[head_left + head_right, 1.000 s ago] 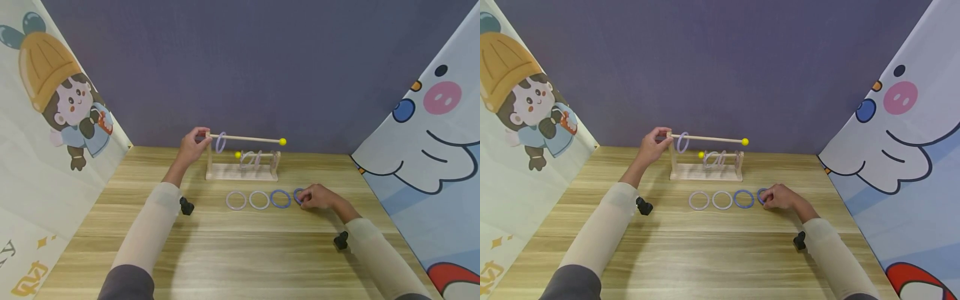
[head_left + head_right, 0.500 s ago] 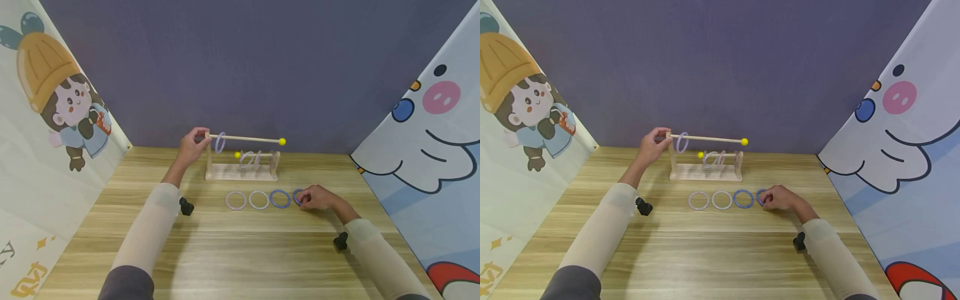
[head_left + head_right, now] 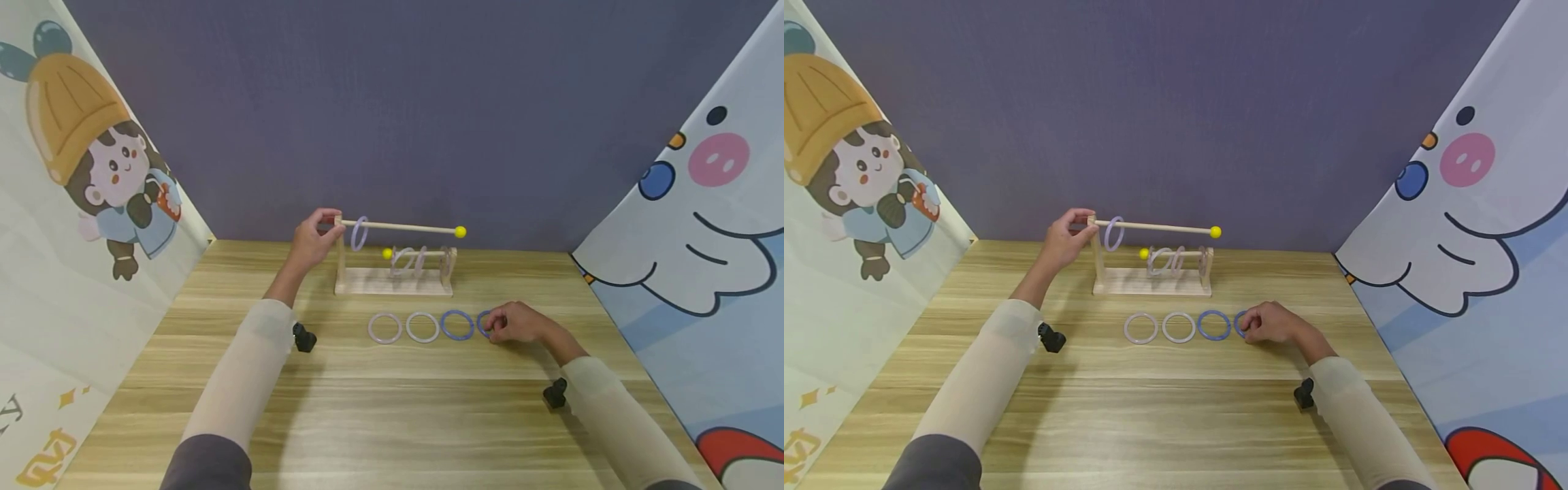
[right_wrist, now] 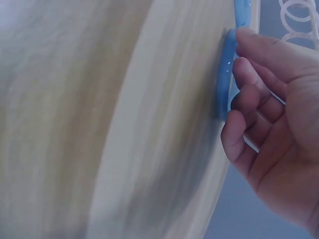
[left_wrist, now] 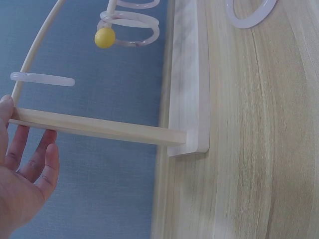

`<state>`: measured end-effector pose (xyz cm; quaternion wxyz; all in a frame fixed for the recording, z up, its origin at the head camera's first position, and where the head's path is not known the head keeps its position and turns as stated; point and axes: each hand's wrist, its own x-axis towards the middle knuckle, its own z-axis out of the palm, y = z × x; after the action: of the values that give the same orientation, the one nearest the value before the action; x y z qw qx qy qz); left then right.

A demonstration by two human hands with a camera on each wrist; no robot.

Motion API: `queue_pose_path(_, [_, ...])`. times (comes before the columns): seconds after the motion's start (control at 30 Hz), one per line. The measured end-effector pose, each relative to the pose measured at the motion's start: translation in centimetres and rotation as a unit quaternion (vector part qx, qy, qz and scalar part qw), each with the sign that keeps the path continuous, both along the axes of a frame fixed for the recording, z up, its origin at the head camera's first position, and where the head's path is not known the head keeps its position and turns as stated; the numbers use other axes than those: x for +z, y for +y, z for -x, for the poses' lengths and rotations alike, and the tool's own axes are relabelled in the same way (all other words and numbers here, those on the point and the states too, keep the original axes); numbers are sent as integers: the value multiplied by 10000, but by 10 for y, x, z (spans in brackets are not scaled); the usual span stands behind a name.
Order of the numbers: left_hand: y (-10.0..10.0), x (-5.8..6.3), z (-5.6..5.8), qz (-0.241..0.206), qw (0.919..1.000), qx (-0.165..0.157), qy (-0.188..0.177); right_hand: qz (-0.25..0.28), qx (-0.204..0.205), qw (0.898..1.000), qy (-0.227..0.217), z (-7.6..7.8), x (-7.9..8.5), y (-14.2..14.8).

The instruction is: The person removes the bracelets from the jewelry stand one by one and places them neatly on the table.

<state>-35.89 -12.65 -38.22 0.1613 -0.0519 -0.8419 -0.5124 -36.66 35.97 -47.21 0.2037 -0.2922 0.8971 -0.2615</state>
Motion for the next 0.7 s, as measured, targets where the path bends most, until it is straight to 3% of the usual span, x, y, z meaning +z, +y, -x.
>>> queue_pose_path(0.17, [0,0,0,-50,10000,-8,21,70,-76,9999,91,2,5,-6])
queue_pose_path(0.47, [1,0,1,-47,10000,10,6,241,2,9945,1019,9,20,-22])
queue_pose_path(0.7, [1,0,1,24,10000,32,4,536,-92,9892,1363,12,27,-39])
